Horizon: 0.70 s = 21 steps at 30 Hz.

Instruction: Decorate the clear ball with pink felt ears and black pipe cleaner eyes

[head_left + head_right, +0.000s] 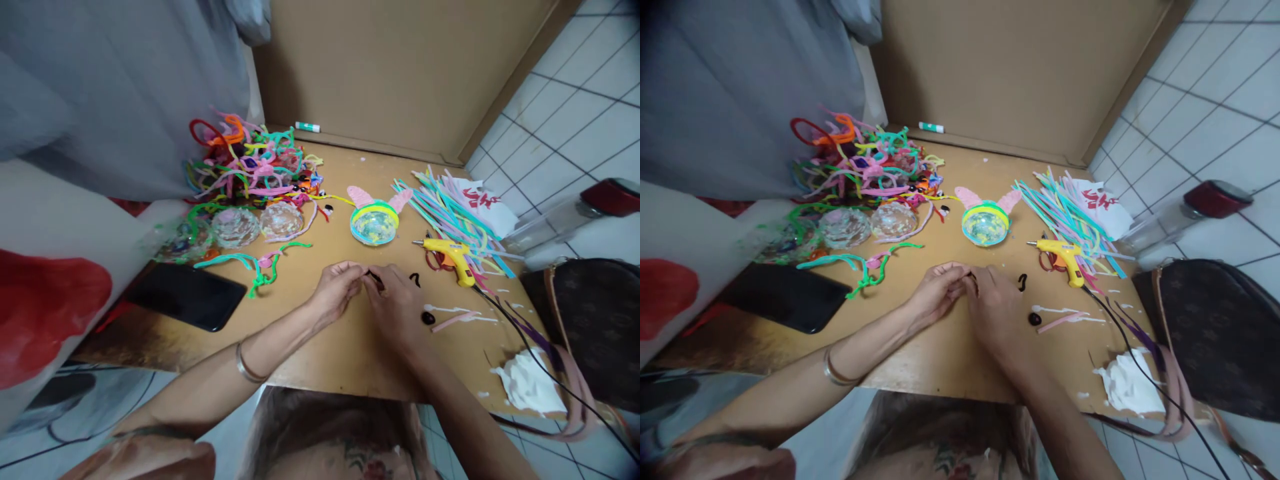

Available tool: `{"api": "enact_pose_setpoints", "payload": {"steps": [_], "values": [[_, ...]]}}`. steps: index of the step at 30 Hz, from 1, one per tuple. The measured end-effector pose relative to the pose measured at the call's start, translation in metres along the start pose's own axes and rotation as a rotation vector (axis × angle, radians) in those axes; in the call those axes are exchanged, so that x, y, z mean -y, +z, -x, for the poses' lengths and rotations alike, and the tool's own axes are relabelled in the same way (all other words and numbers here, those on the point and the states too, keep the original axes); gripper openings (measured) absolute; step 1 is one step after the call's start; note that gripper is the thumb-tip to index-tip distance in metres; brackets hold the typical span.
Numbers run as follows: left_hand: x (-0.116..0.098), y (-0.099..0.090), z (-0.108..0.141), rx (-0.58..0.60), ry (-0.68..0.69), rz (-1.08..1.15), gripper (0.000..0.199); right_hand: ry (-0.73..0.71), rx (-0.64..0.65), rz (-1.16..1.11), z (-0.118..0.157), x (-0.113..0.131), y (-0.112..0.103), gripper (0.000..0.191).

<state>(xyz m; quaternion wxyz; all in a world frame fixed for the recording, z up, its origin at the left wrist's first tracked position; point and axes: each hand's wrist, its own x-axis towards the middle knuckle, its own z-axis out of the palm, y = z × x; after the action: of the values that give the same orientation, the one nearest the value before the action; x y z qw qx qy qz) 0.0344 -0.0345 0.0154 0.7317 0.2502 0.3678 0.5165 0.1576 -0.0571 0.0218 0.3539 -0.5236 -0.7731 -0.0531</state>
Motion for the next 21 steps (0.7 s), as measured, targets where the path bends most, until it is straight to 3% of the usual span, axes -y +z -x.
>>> {"api": "enact_pose_setpoints", "payload": {"steps": [5,13,17,21], "values": [[-0.003,-0.004,-0.005,0.026,-0.002,0.074,0.032,0.042,0.113,-0.115,-0.024,-0.005,-0.002,0.012],[-0.013,-0.003,-0.003,0.045,0.054,-0.007,0.041,0.253,0.121,-0.528,-0.036,-0.016,0.001,0.013],[-0.017,-0.005,-0.005,0.106,0.019,-0.094,0.041,0.216,0.169,-0.573,-0.033,-0.024,-0.004,0.013],[-0.024,-0.011,-0.01,0.219,-0.034,-0.227,0.041,0.092,0.228,-0.442,-0.034,-0.027,-0.01,0.009]]}}
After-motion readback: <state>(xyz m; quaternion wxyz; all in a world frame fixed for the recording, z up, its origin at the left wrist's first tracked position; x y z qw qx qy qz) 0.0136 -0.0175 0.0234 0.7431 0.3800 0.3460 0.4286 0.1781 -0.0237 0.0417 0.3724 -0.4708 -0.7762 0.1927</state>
